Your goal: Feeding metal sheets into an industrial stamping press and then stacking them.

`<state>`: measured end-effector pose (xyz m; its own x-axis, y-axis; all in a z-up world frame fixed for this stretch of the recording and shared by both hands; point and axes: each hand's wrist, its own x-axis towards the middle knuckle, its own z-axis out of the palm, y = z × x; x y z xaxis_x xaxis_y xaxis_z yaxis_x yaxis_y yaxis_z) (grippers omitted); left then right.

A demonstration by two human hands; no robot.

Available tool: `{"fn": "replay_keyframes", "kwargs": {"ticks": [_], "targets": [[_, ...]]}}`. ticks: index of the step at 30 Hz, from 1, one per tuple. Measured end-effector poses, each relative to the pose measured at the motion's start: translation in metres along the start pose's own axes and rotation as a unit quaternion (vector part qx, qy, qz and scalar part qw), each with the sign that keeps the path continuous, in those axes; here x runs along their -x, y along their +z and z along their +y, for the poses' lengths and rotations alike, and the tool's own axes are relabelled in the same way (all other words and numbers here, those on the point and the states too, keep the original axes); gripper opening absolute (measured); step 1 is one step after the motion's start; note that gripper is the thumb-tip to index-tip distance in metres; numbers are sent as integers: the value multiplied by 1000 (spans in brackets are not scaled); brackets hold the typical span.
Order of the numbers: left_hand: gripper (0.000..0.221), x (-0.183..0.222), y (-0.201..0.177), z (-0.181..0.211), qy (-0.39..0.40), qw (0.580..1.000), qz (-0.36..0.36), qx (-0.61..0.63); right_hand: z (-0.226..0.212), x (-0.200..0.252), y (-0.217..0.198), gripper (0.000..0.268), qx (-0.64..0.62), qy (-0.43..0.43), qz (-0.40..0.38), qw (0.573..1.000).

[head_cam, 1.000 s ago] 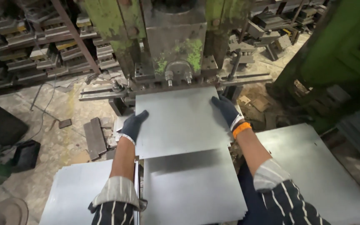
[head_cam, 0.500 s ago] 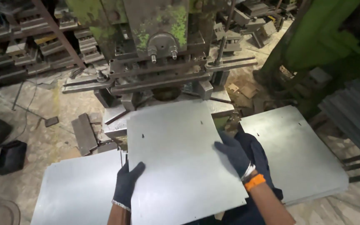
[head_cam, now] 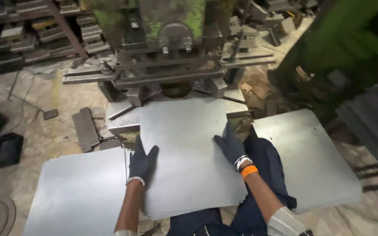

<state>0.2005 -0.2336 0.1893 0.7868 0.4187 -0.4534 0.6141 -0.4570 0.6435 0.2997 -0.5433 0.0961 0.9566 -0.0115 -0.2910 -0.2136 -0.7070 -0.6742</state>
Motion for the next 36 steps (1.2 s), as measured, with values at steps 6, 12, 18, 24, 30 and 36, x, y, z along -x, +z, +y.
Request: {"fn": "replay_keyframes", "kwargs": {"ticks": [6,12,18,24,30,36], "targets": [[86,-12,7,-22,47,998,1,-43,-52,34,-24,90,77,6,-25,997],[81,-20,11,-27,23,999,-12,20,-44,17,-19,91,124,3,-33,992],[80,-26,6,-30,88,995,26,42,-42,-25,0,85,162,22,3,987],[73,-107,9,-120,6,984,19,179,-109,15,87,72,244,-258,164,920],[57,-174,-94,-245,-100,970,216,48,-180,48,232,55,256,-510,-130,811],[72,-95,-150,-293,71,755,626,-183,-155,23,349,81,221,-196,-257,920]]}}
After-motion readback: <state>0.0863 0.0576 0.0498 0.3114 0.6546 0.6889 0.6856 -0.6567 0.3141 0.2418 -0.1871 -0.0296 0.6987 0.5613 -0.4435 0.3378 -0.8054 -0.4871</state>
